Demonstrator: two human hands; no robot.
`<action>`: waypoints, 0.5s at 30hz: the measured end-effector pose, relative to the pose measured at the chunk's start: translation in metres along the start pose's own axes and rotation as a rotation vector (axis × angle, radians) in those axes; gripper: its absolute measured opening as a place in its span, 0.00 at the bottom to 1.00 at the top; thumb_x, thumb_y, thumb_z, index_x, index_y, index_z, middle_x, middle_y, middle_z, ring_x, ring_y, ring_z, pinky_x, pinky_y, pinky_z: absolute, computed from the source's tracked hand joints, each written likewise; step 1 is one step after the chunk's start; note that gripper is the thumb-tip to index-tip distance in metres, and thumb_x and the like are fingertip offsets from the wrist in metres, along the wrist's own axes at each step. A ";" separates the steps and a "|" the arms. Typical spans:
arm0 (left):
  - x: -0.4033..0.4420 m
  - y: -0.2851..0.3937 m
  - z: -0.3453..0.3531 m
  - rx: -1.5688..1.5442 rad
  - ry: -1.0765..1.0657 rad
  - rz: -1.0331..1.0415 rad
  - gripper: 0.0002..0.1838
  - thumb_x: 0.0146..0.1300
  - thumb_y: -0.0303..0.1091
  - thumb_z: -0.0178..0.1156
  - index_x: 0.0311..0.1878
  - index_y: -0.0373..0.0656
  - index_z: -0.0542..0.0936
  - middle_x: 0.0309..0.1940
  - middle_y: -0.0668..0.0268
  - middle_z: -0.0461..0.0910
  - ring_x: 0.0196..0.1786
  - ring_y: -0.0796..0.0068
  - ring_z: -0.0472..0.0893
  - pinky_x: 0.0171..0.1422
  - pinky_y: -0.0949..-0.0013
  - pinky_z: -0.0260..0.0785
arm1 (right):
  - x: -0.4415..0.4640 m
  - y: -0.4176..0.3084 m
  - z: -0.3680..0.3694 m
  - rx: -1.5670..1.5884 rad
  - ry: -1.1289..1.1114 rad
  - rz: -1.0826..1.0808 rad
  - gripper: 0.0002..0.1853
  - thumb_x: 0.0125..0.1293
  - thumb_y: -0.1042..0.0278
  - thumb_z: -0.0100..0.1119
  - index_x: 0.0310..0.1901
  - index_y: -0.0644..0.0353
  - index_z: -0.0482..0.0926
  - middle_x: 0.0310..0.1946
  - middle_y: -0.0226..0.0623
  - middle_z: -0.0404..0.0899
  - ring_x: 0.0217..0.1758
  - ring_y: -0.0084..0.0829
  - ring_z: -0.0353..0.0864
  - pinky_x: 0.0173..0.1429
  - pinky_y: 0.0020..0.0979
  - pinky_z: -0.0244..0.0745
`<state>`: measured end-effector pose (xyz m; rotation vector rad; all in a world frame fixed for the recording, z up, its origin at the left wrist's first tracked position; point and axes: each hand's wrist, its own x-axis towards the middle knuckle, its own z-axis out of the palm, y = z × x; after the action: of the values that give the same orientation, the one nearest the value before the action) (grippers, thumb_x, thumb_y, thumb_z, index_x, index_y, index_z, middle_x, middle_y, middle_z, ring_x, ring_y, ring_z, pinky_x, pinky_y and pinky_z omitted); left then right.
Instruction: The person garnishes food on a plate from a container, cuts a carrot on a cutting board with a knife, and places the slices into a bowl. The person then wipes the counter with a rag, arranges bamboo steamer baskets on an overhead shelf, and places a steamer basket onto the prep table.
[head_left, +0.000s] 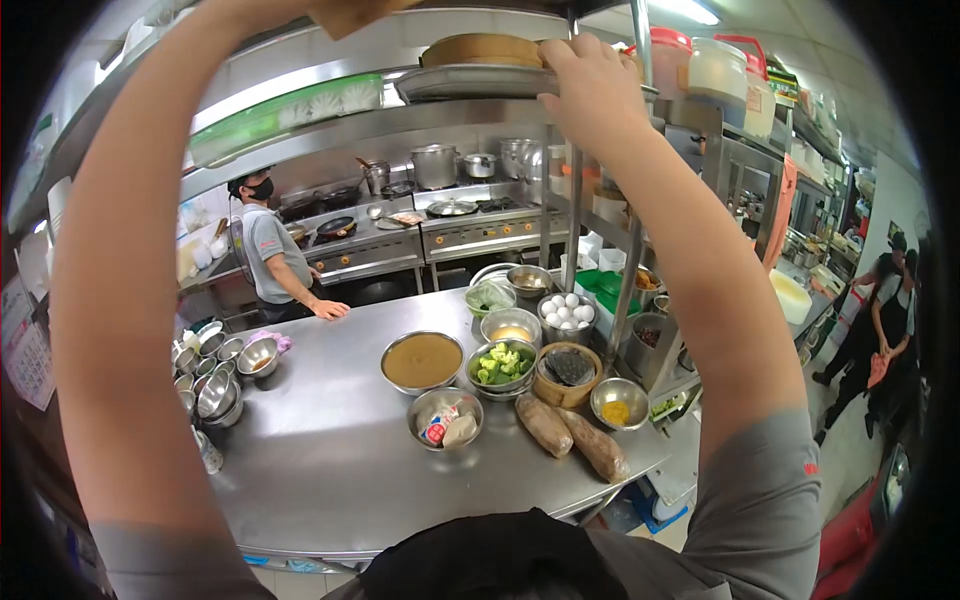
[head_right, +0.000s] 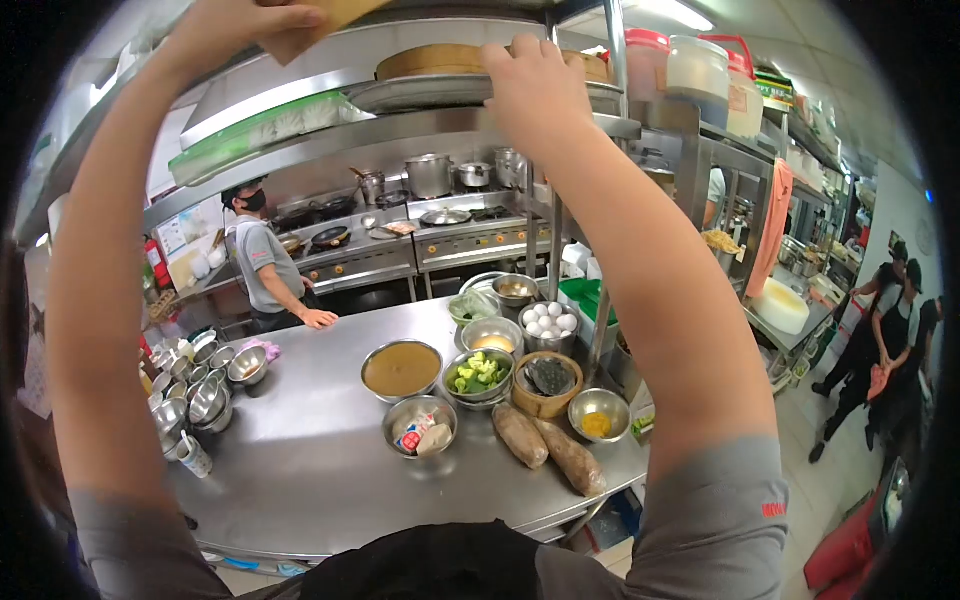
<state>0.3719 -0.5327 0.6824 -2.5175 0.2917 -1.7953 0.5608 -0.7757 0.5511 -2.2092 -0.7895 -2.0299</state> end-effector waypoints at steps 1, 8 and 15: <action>0.007 0.004 0.009 0.044 0.006 0.043 0.47 0.41 0.53 0.83 0.57 0.27 0.76 0.49 0.44 0.83 0.53 0.51 0.84 0.62 0.59 0.75 | -0.006 -0.001 -0.012 0.052 0.049 -0.006 0.18 0.63 0.64 0.67 0.55 0.53 0.79 0.52 0.40 0.78 0.61 0.44 0.78 0.61 0.51 0.72; 0.058 0.043 0.070 0.203 -0.105 0.134 0.51 0.40 0.59 0.82 0.58 0.27 0.75 0.52 0.42 0.82 0.59 0.49 0.81 0.64 0.58 0.75 | -0.083 0.023 -0.068 0.306 -0.067 -0.084 0.20 0.60 0.64 0.71 0.53 0.54 0.78 0.48 0.40 0.76 0.58 0.45 0.77 0.61 0.46 0.71; 0.093 0.047 0.129 0.267 -0.246 0.165 0.49 0.44 0.62 0.79 0.60 0.31 0.77 0.52 0.43 0.83 0.56 0.50 0.83 0.61 0.58 0.75 | -0.152 0.052 -0.108 0.384 -0.172 -0.055 0.21 0.56 0.68 0.73 0.51 0.56 0.78 0.46 0.39 0.75 0.55 0.46 0.76 0.60 0.45 0.70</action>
<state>0.5162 -0.6049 0.7206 -2.4112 0.2244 -1.3488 0.4787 -0.9111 0.4392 -2.1717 -1.1564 -1.5552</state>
